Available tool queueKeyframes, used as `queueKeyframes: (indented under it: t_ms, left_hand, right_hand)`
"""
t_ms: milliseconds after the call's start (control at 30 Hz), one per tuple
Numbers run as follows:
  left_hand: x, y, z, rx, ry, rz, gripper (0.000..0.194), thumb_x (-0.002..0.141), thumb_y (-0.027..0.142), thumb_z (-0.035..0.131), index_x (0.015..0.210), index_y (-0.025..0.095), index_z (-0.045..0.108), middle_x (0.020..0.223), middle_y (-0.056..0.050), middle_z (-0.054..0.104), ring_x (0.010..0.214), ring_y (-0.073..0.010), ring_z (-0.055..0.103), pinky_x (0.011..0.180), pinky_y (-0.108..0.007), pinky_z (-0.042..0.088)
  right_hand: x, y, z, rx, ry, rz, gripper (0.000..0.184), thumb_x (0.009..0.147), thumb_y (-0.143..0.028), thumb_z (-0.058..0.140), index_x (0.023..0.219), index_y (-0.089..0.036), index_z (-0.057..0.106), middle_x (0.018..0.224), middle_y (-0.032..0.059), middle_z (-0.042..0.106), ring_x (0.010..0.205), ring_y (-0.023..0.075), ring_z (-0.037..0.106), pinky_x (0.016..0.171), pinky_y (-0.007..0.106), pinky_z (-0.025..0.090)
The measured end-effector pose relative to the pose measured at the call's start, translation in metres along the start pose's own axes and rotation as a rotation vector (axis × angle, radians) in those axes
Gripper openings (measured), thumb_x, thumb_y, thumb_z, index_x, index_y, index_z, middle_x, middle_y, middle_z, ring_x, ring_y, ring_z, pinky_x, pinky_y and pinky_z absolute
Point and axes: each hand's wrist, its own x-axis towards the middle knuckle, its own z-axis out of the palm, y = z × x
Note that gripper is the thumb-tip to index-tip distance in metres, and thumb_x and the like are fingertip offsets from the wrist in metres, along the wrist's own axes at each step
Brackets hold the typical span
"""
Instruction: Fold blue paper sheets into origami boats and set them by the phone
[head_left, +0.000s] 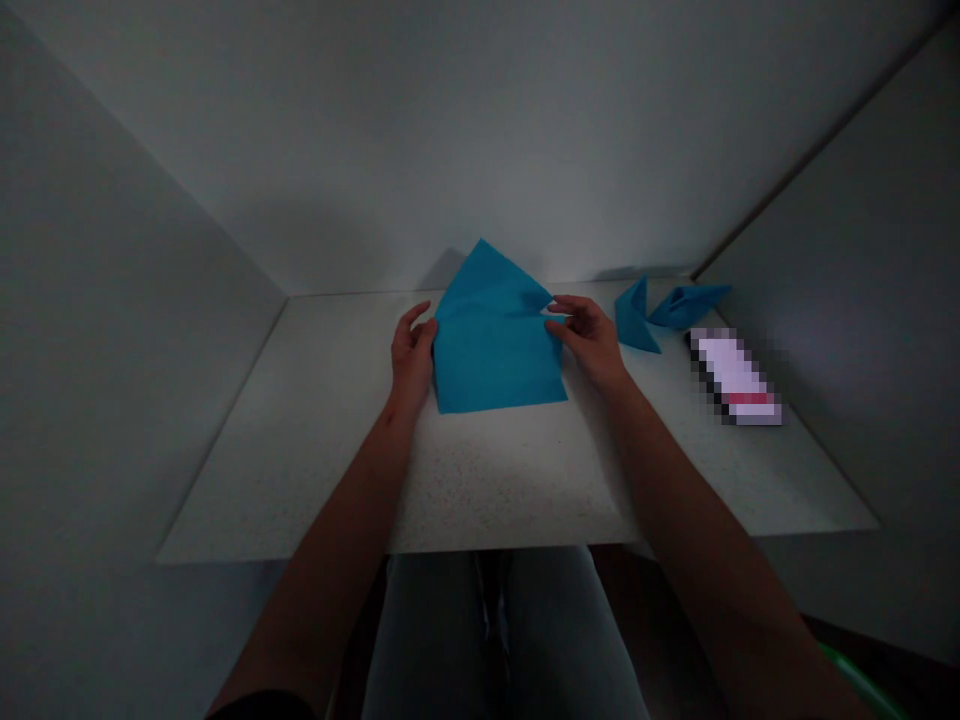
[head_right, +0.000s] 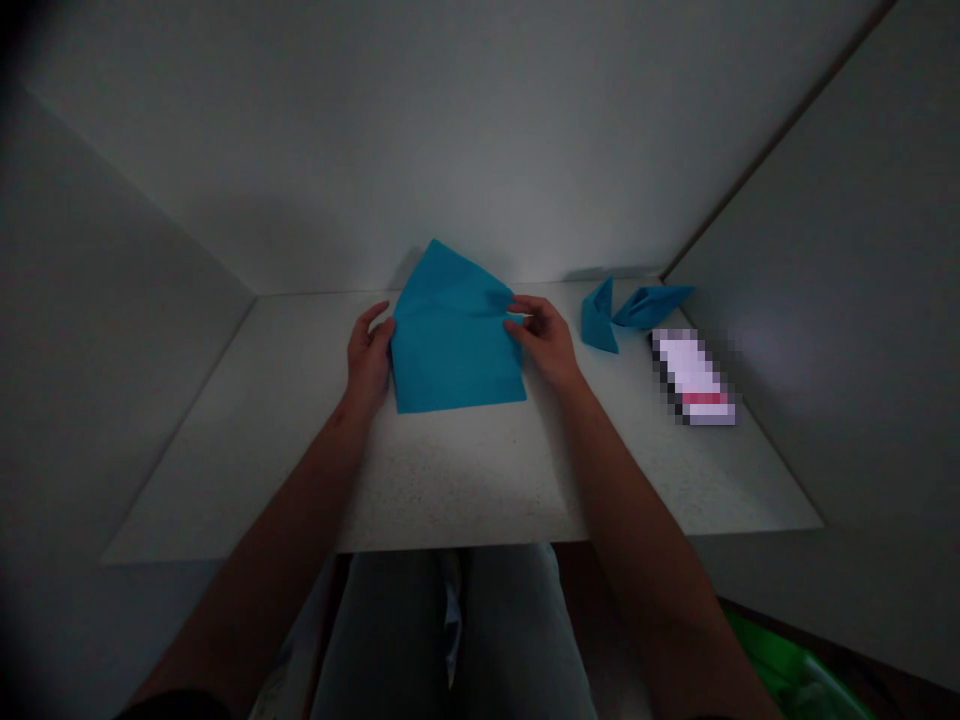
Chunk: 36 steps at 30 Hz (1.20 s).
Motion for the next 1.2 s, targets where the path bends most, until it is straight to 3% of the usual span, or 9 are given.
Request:
queueKeyframes:
  t_ms: [133,333,433,533,633,733,967,1067,1200]
  left_hand:
    - [-0.005,0.010,0.001,0.037,0.011,0.025,0.054,0.092,0.067,0.075,0.129,0.028,0.066,0.086,-0.001,0.069,0.070,-0.0151,0.063,0.062,-0.026,0.050]
    - [-0.008,0.013,0.005,0.182,-0.090,0.040,0.043,0.084,0.048,0.087,0.117,0.024,0.075,0.094,-0.004,0.071,0.080,-0.0176,0.063,0.073,-0.030,0.053]
    - [-0.009,0.009,0.004,0.330,-0.124,0.080,0.034,0.079,0.042,0.090,0.104,0.022,0.078,0.086,-0.003,0.064,0.078,-0.0185,0.059,0.076,-0.033,0.053]
    - [-0.010,0.010,0.003,0.380,-0.109,0.158,0.034,0.073,0.044,0.094,0.093,0.023,0.077,0.103,-0.007,0.068,0.096,-0.0235,0.064,0.088,-0.037,0.056]
    - [-0.013,0.012,0.005,0.258,-0.205,0.116,0.039,0.080,0.051,0.090,0.106,0.024,0.077,0.117,-0.009,0.074,0.111,-0.0264,0.067,0.096,-0.039,0.058]
    - [-0.014,0.014,0.008,0.097,-0.314,0.013,0.044,0.086,0.061,0.082,0.107,0.023,0.076,0.107,-0.008,0.078,0.097,-0.0234,0.071,0.087,-0.036,0.061]
    - [-0.006,0.011,0.006,0.030,-0.066,0.026,0.048,0.087,0.068,0.079,0.093,0.022,0.068,0.089,-0.004,0.073,0.079,-0.0171,0.067,0.069,-0.027,0.056]
    - [-0.004,0.009,0.004,0.055,-0.018,0.090,0.040,0.091,0.061,0.078,0.095,0.022,0.068,0.090,-0.003,0.072,0.081,-0.0170,0.067,0.074,-0.028,0.057]
    - [-0.004,0.011,0.002,0.205,-0.009,0.278,0.019,0.094,0.042,0.076,0.100,0.024,0.071,0.109,-0.004,0.075,0.106,-0.0208,0.071,0.101,-0.037,0.057]
  right_hand:
    - [-0.001,0.001,-0.004,-0.110,-0.072,-0.037,0.052,0.082,-0.054,0.082,0.126,-0.028,0.075,0.122,0.0091,0.077,0.102,0.0259,0.071,0.093,0.046,0.059]
    - [-0.002,-0.003,-0.011,-0.319,-0.014,0.000,0.039,0.087,-0.051,0.074,0.114,-0.025,0.082,0.084,0.0024,0.071,0.075,0.0208,0.059,0.081,0.041,0.056]
    - [-0.001,-0.007,-0.013,-0.257,0.039,-0.019,0.038,0.087,-0.059,0.076,0.103,-0.025,0.083,0.076,0.0004,0.065,0.073,0.0196,0.056,0.076,0.037,0.054]
    - [0.000,-0.009,-0.013,-0.148,0.074,-0.027,0.041,0.085,-0.067,0.079,0.098,-0.027,0.081,0.077,0.0002,0.064,0.074,0.0197,0.057,0.073,0.036,0.053]
    - [0.000,-0.010,-0.012,-0.062,0.127,-0.013,0.045,0.084,-0.071,0.079,0.100,-0.029,0.078,0.072,-0.0011,0.058,0.070,0.0197,0.057,0.067,0.035,0.053]
    - [-0.002,-0.013,-0.010,0.017,0.137,0.015,0.051,0.081,-0.076,0.081,0.099,-0.029,0.077,0.074,-0.0002,0.063,0.072,0.0204,0.062,0.067,0.036,0.057]
    - [-0.006,-0.017,0.002,0.111,-0.130,0.090,0.051,0.074,-0.073,0.089,0.093,-0.026,0.078,0.096,0.0044,0.080,0.088,0.0238,0.073,0.084,0.042,0.064]
    - [-0.004,-0.011,0.000,0.031,-0.065,0.031,0.048,0.079,-0.073,0.085,0.091,-0.028,0.077,0.096,0.0031,0.078,0.087,0.0224,0.071,0.086,0.042,0.063]
    - [0.002,-0.003,-0.011,-0.123,0.043,-0.162,0.040,0.088,-0.070,0.079,0.099,-0.031,0.078,0.107,0.0038,0.074,0.099,0.0231,0.070,0.088,0.040,0.061]
